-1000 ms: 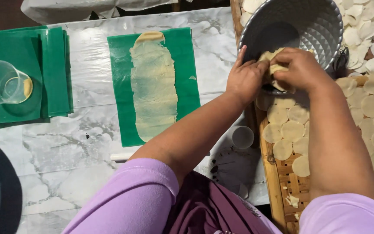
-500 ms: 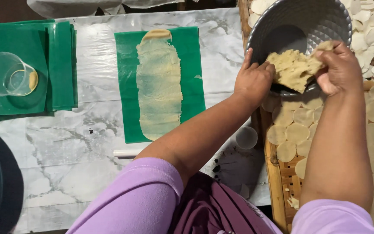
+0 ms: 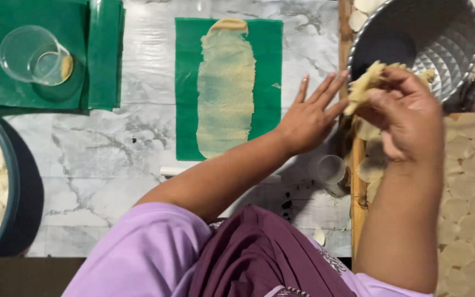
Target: The person flattens portions of dough by hand on a plastic film, then rolls them out with a rolling pin.
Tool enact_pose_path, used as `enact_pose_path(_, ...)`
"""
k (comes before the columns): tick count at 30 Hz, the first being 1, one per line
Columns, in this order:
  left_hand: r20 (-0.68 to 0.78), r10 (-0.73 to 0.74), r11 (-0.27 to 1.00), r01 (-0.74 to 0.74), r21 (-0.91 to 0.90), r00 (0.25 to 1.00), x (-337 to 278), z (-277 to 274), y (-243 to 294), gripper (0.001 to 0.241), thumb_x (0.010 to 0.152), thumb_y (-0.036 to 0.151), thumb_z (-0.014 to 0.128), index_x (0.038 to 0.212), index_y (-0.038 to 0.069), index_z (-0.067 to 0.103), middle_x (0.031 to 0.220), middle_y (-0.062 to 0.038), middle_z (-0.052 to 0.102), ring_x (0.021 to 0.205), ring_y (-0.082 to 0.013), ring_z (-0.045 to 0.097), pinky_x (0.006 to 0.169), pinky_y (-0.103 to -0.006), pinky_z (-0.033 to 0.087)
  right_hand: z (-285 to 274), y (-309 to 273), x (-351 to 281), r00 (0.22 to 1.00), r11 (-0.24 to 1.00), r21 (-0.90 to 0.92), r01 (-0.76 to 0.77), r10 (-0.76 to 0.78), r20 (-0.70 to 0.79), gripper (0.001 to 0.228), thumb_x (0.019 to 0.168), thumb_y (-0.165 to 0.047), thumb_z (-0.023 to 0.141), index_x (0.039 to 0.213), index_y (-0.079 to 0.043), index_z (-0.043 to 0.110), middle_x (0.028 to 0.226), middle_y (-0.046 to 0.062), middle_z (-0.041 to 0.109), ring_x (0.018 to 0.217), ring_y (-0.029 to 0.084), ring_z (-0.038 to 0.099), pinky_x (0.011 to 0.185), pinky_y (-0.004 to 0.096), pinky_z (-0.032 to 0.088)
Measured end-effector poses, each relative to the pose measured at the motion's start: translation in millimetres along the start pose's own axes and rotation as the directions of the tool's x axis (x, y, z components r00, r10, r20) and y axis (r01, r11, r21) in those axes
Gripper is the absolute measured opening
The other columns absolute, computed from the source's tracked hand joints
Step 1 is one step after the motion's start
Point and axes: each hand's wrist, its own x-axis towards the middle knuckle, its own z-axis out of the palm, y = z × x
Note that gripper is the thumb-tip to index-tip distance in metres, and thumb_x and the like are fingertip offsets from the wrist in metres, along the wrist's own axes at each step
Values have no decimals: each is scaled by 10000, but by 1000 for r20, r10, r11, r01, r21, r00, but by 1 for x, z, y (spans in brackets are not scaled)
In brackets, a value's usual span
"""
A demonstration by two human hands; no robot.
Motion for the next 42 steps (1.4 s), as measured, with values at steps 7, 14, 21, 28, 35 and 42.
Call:
enact_pose_path(7,-166,-477,863,496,99,863,-168,-81,-99,603,823,84,653,1417,166,582,1637,-187,280,1539,-386,225,1210,-699,117,126,149,33,961,978,-207,-35,90,261,361,895,-40,777,1215,-22,612,1081,78,715,959,136,702,774,270,579)
enact_pose_path(14,-431,-637,723,689,-48,639,-250,-117,-136,502,906,45,597,1404,107,591,1622,-231,363,1530,-468,269,1228,-655,175,235,236,56,954,786,-578,219,-47,297,306,819,-124,853,1031,-17,660,912,89,739,811,174,736,709,301,592)
enact_pose_path(21,-449,-514,841,532,-97,731,-212,-108,-172,436,1026,167,574,1457,110,560,1657,-166,361,1565,-426,253,1255,-630,185,270,217,25,802,234,-830,506,-481,354,209,724,-195,845,806,-93,682,828,143,684,814,349,680,679,473,516)
enact_pose_path(28,-226,-579,815,560,-147,783,-147,-87,-183,475,1059,329,439,1506,193,527,1652,-88,356,1567,-344,232,1227,-679,41,250,253,39,911,556,-746,366,-378,166,138,1027,-160,672,964,-38,666,960,198,716,885,377,711,751,457,554)
enact_pose_path(35,-121,-595,793,605,72,794,-146,-56,-192,528,1085,368,407,1584,197,378,1704,-75,259,1590,-323,161,1240,-656,6,201,192,-18,938,707,-620,340,-209,277,145,962,-58,613,1096,-19,655,1046,172,692,845,310,754,718,391,606)
enact_pose_path(42,-85,-598,742,590,318,797,-140,-83,-158,683,1054,492,406,1646,219,202,1720,-112,132,1585,-378,84,1227,-654,-11,136,132,-114,920,282,-887,365,35,390,271,843,-242,777,983,-44,656,1016,118,627,916,318,647,767,441,508)
